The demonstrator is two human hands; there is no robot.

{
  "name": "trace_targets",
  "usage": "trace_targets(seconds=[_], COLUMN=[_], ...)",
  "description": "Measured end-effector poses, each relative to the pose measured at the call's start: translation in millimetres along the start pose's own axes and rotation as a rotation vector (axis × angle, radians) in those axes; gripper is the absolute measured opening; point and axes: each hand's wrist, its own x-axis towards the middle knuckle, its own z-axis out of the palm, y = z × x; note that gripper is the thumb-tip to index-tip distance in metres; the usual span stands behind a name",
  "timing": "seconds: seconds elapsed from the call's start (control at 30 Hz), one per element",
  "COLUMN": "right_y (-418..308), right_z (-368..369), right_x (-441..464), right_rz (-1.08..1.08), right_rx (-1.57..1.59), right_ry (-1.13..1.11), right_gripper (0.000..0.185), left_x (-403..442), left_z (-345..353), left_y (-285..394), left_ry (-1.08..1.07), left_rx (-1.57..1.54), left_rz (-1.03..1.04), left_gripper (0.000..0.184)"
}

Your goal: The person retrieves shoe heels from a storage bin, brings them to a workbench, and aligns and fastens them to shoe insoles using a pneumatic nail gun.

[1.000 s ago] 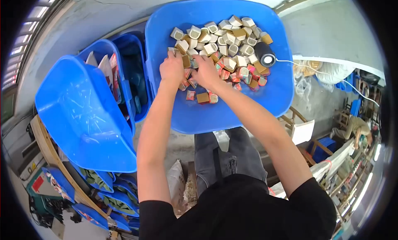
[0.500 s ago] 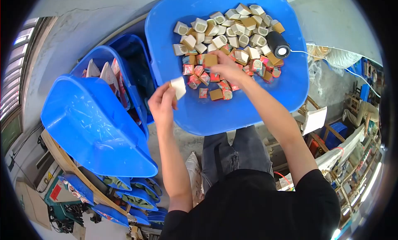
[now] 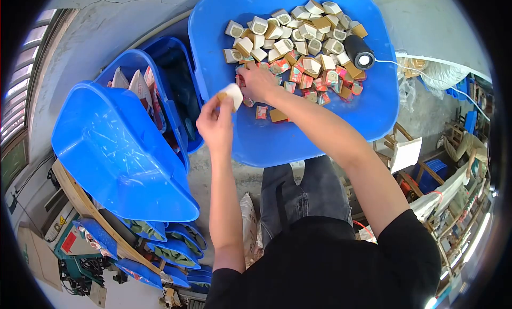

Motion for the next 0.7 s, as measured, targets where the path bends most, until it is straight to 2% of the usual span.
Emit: trace_targets(seconds=[0.03,0.1,0.13,0.2,0.27,0.3,0.37,0.47,0.53,0.6,0.63,0.7], right_y=[0.8,6.7,11.4,23.7,45.5,56.0,72.7,81.3,87.0,80.5,75.7,66.6], right_z=[0.6,-20.2,-31.9,-52.6,-59.6,-74.2,-112.1,-142.7,-149.3,-156.3,-158.8,-162.6], right_x=[-0.3,-20.8,-35.0,-73.0,-112.8,-132.8,-174.5,-232.1,-271.2,-308.9,-328.7,-366.8], right_rz=[0.02,-0.077,-0.075,0.133,0.156,0.169,0.453,0.563,0.551,0.572,0.578,0.702], right_rx=[-0.033,0.13,0.122,0.481,0.801,0.797,1.194,1.254,1.408,1.607,1.614,1.523], right_ry=[-0.022,0.009,0.011,0.004,0.131,0.141,-0.129,-0.017,0.13,0.23,0.281,0.241], right_gripper=[0.039,0.04,0.04,0.034,0.037,0.037,0.04,0.044,0.043,0.04,0.04,0.044], left_x=[11.8,34.0,47.9,65.9,62.8,61.1,53.7,16.0,-5.7,-20.8,-26.6,-29.6], left_z=[8.1,29.1,41.4,61.0,67.8,72.8,82.9,71.3,63.3,63.0,64.4,72.3], left_y=[-0.9,1.9,0.2,-6.1,-14.2,-19.0,-27.7,-54.5,-75.1,-101.7,-107.9,-119.8], left_ry=[-0.016,-0.01,-0.014,-0.028,-0.053,-0.076,-0.132,-0.219,-0.428,-0.51,-0.545,-0.529], left_rx=[0.077,0.309,0.302,0.73,0.772,0.823,0.933,0.92,0.967,1.163,1.163,1.442], left_rz=[0.068,0.22,0.221,0.499,0.488,0.484,0.482,0.563,0.448,0.507,0.54,0.509], left_gripper=[0.044,0.043,0.043,0.038,0.037,0.038,0.038,0.039,0.041,0.042,0.042,0.043])
